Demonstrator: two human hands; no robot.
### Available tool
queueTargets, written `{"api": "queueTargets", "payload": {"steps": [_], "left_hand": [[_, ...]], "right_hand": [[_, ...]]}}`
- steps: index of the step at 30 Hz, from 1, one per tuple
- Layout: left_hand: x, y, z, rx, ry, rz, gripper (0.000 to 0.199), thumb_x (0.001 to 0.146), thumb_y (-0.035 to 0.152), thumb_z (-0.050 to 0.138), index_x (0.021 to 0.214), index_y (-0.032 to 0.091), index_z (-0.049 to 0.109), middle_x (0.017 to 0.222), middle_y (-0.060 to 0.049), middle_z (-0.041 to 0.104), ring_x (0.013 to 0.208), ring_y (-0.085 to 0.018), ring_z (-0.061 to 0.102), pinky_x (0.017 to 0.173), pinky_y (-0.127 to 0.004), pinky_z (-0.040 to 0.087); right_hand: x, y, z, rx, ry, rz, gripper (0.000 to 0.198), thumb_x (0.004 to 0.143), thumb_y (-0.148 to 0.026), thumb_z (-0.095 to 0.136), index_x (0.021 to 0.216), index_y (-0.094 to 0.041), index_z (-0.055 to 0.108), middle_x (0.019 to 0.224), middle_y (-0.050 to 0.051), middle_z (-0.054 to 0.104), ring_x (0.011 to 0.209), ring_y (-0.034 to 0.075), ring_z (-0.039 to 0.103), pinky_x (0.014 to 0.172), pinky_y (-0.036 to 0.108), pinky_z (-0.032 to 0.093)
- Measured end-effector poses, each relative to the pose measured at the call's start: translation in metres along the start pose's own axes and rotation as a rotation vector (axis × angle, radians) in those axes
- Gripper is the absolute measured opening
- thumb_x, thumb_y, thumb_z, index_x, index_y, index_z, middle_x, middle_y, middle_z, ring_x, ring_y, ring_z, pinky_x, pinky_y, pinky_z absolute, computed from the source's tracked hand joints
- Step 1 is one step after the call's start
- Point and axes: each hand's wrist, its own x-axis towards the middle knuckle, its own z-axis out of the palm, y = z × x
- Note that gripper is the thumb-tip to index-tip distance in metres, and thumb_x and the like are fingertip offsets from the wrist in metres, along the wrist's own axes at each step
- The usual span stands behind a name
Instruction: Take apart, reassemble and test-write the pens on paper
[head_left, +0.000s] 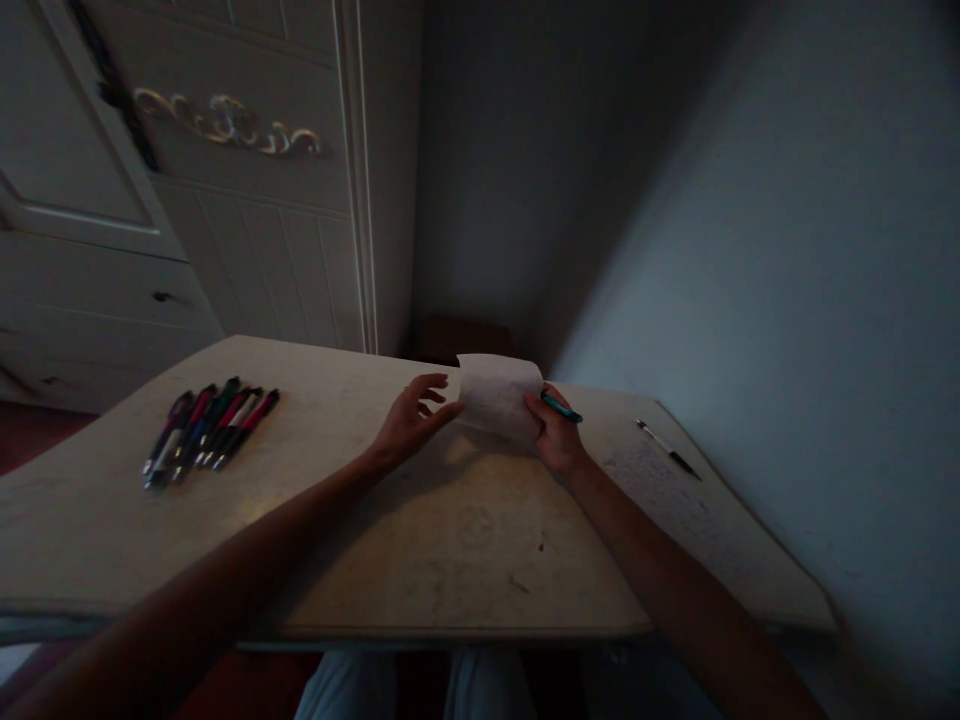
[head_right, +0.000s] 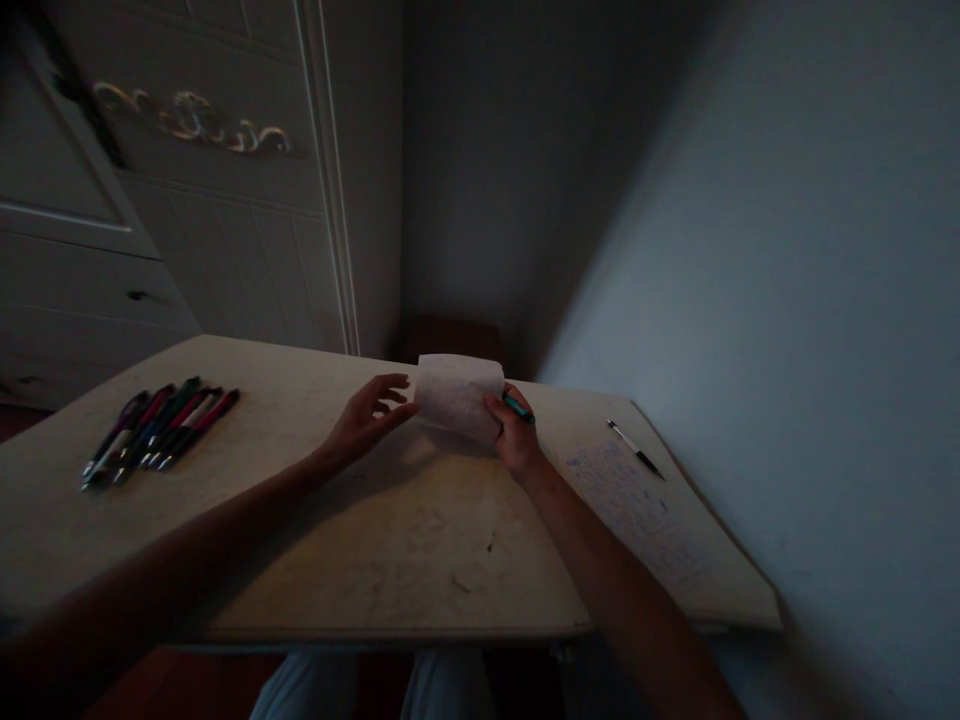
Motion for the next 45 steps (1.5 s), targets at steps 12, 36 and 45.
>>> {"api": "queueTargets", "payload": {"steps": [12, 36, 45], "left_hand": [[0.008, -0.003, -0.007, -0.203, -0.13, -0.351, 0.036, 0.069, 0.048, 0.074, 0.083, 0.015, 0.067, 0.077, -0.006, 0.072, 0.051, -0.011, 0.058, 0.048, -0.023, 0.043], [0.01, -0.014, -0.006, -0.138, -0.124, -0.315, 0.032, 0.075, 0.033, 0.074, 0.1, 0.015, 0.064, 0.081, -0.006, 0.071, 0.065, -0.015, 0.065, 0.056, -0.025, 0.052], [0.012, -0.015, -0.007, 0.077, -0.083, -0.225, 0.017, 0.075, 0.024, 0.068, 0.09, 0.016, 0.067, 0.072, -0.003, 0.069, 0.064, -0.016, 0.064, 0.062, -0.027, 0.051]], "right_hand": [[0.007, 0.011, -0.004, 0.057, 0.04, 0.086, 0.046, 0.063, -0.038, 0.079, 0.103, -0.022, 0.062, 0.091, 0.002, 0.072, 0.089, 0.023, 0.066, 0.077, 0.035, 0.051], [0.002, 0.004, -0.002, 0.135, -0.082, -0.052, 0.046, 0.065, -0.022, 0.074, 0.108, -0.025, 0.057, 0.099, 0.001, 0.073, 0.089, 0.019, 0.067, 0.077, 0.032, 0.052], [0.01, -0.002, -0.01, 0.109, 0.154, -0.166, 0.041, 0.079, -0.045, 0.069, 0.11, -0.025, 0.053, 0.092, 0.002, 0.076, 0.085, 0.018, 0.071, 0.076, 0.032, 0.052]]}}
